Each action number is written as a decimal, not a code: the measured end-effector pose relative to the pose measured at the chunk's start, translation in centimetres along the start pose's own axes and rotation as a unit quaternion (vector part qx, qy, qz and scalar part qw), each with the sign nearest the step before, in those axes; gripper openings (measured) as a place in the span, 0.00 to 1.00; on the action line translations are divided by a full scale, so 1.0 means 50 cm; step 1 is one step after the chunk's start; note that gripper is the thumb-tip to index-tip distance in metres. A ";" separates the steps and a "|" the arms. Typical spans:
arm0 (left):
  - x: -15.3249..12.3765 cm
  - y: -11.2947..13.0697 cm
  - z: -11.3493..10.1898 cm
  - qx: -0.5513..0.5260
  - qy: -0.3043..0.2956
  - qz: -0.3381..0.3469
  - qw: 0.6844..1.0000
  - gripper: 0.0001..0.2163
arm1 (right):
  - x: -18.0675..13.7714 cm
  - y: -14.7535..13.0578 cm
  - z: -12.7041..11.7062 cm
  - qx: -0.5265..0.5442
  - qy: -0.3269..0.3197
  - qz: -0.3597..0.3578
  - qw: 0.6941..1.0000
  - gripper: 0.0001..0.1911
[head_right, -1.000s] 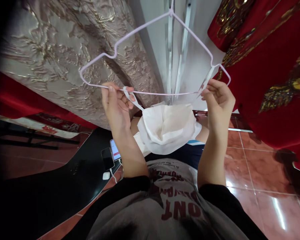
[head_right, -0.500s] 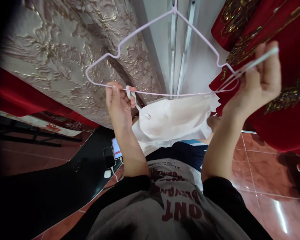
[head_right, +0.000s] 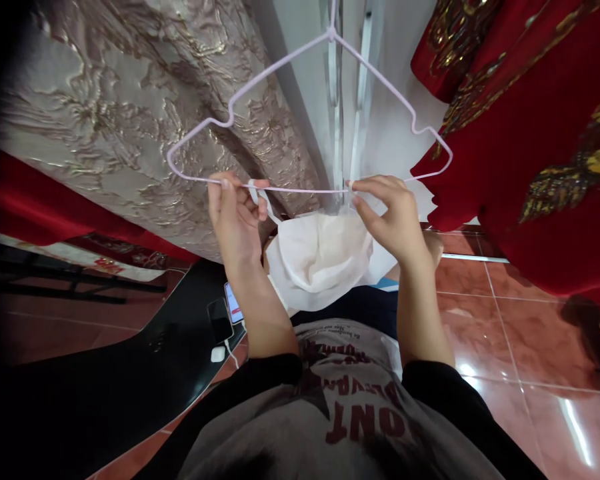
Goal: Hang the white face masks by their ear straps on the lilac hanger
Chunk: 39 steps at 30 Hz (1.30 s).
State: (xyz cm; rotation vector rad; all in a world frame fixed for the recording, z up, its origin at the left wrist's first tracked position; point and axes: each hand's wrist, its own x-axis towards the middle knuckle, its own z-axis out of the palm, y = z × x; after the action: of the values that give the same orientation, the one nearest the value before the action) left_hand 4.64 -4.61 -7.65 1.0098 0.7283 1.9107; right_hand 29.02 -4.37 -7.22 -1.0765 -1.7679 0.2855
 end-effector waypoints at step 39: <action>0.145 0.085 -0.010 0.264 -0.112 0.130 0.949 0.12 | -0.039 0.015 0.029 -0.046 0.184 -0.062 0.980 0.08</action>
State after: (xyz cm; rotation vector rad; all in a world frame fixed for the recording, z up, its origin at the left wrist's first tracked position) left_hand 0.11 -0.41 -1.91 1.6978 1.0407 1.8098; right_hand 28.38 -5.04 -9.57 -1.0059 -1.5172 -0.0716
